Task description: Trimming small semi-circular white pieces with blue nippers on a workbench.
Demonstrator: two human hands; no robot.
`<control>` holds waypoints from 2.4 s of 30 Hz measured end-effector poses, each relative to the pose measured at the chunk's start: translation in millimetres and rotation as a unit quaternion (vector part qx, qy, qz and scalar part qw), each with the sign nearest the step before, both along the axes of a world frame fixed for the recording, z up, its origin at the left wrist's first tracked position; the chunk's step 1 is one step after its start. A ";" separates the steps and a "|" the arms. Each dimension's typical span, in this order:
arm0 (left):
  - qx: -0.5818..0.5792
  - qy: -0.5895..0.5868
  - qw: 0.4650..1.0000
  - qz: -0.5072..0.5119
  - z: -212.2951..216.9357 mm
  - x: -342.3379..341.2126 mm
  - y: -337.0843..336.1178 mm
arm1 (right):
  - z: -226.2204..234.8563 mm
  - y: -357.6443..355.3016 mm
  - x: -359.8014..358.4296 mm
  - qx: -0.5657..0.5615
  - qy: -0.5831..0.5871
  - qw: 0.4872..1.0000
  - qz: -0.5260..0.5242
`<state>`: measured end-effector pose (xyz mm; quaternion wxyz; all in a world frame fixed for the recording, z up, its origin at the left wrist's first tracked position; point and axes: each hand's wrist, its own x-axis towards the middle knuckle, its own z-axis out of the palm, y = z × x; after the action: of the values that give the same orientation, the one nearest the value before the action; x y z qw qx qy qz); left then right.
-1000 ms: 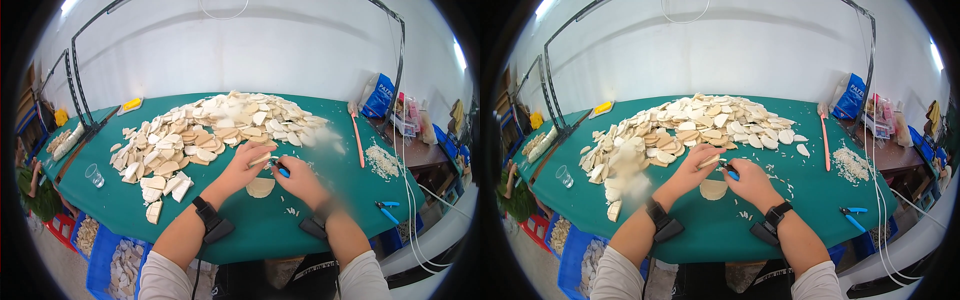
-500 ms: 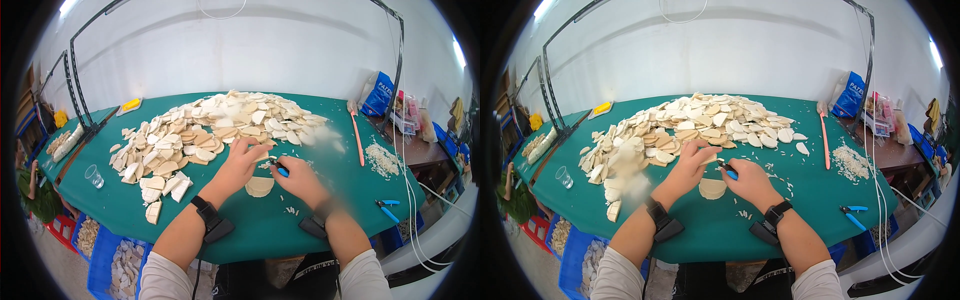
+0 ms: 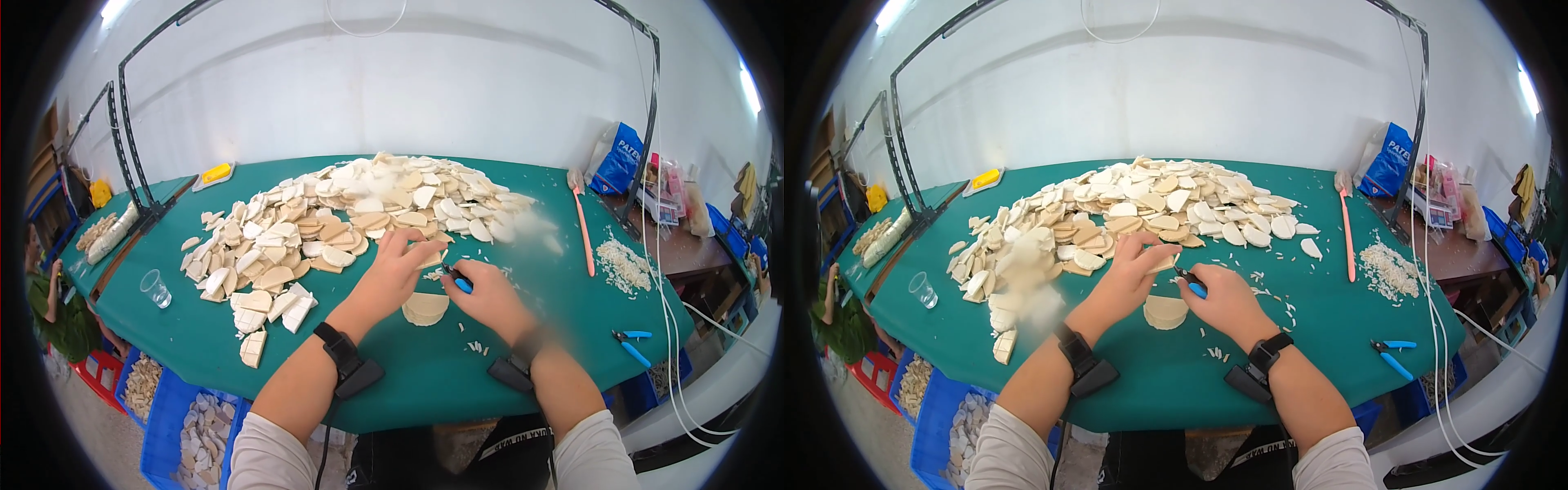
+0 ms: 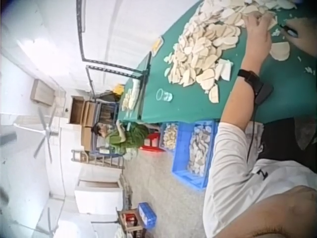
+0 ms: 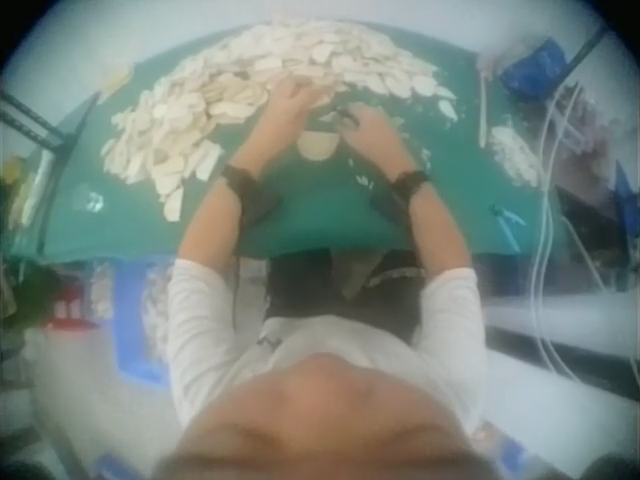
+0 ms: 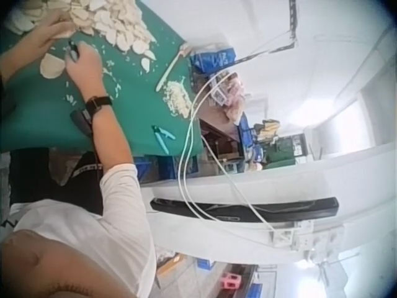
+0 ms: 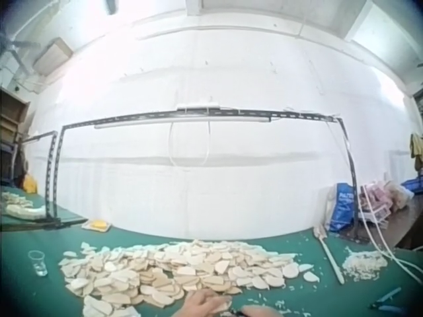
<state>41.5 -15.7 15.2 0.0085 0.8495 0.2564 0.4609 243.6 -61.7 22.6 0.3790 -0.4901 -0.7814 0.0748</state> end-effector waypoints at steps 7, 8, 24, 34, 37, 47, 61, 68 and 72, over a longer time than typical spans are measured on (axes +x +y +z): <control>-0.010 0.001 1.000 -0.016 1.7 0.0 -1.7 | -0.5 -1.6 1.0 0.007 0.009 1.000 0.003; -0.012 0.002 1.000 -0.018 2.1 -0.1 -2.0 | -0.7 -1.5 1.0 0.007 0.010 1.000 0.004; -0.007 0.025 1.000 0.008 2.1 -2.0 -1.1 | -5.1 3.2 2.7 0.024 -0.018 1.000 -0.006; 0.041 0.035 0.998 0.032 5.9 -4.8 -2.1 | -3.9 1.8 0.9 0.002 0.005 1.000 0.013; 0.094 0.049 0.992 0.062 7.3 -6.3 -2.7 | 0.0 -0.8 0.3 -0.020 -0.015 1.000 0.008; 0.183 0.059 0.976 0.107 9.3 -7.6 -4.7 | 2.6 -3.2 -1.2 -0.030 -0.018 0.999 0.009; 0.164 0.069 0.978 0.110 7.3 -7.5 -3.2 | 1.6 -2.0 -0.2 0.000 -0.010 1.000 0.005; 0.137 0.070 0.983 0.099 10.7 -7.6 -7.1 | 1.3 -2.8 0.1 0.021 0.043 0.998 -0.043; 0.084 0.050 0.992 0.082 7.6 -6.7 -4.7 | 0.2 -2.3 0.0 0.022 0.057 0.996 -0.063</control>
<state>34.8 -20.3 22.7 -0.1139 0.8456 0.2853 0.4366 243.5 -64.1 22.8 0.4375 -0.5248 -0.7276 0.0617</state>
